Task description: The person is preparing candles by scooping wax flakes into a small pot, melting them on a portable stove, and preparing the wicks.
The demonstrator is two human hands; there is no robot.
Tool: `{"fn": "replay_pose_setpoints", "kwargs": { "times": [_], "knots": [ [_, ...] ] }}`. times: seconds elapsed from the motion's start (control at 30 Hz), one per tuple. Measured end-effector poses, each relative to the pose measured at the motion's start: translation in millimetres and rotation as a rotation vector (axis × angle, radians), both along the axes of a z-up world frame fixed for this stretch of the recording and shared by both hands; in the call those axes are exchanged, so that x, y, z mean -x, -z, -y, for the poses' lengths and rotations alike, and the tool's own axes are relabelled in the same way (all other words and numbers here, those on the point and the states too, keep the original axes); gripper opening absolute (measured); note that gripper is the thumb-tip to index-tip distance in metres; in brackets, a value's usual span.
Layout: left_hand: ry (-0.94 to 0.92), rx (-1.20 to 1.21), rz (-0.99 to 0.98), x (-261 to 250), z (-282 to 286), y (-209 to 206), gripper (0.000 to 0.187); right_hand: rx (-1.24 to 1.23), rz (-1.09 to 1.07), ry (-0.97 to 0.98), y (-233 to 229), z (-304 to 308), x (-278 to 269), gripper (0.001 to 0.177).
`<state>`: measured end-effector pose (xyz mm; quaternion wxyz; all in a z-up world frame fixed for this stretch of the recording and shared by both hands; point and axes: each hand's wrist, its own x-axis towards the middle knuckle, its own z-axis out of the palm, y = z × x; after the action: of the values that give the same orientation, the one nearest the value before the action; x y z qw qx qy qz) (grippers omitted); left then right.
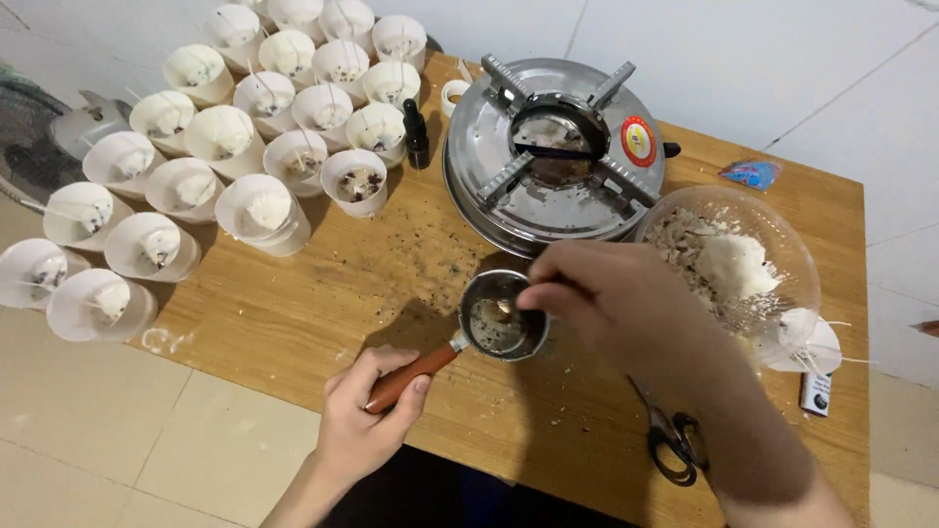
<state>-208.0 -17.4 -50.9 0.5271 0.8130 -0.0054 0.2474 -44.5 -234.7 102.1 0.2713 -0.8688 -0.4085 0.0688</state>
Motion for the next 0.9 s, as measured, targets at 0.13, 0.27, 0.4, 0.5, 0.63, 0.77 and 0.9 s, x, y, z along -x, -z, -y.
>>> {"fn": "replay_pose_setpoints", "kwargs": {
  "times": [0.13,0.27,0.4,0.5,0.63,0.77,0.9],
  "knots": [
    [0.039,-0.014,-0.053,-0.8,-3.8,1.7,0.015,-0.073,-0.066,-0.106,12.6,-14.7,-0.3,0.019],
    [0.091,-0.032,-0.041,-5.1,-3.9,0.4,0.014,0.003,-0.271,-0.030,8.0,-15.4,-2.0,0.024],
    [0.095,0.021,-0.115,-6.6,-3.1,-2.7,0.014,0.113,-0.121,0.051,14.8,-5.6,-9.8,0.021],
    [0.089,0.047,-0.156,-6.6,-2.9,-3.3,0.014,0.023,-0.073,0.036,14.7,-9.9,-7.6,0.017],
    [0.045,0.017,-0.187,-6.2,-2.5,-6.9,0.013,0.138,-0.264,-0.019,4.3,-12.0,-4.8,0.024],
    [0.083,0.043,-0.147,-7.5,-2.7,-5.8,0.012,0.080,-0.017,0.040,13.3,-4.0,-7.6,0.015],
    [0.075,0.067,-0.195,-7.6,-2.0,-3.4,0.015,0.032,-0.109,0.004,6.4,-9.4,-2.8,0.017]
  ]
}}
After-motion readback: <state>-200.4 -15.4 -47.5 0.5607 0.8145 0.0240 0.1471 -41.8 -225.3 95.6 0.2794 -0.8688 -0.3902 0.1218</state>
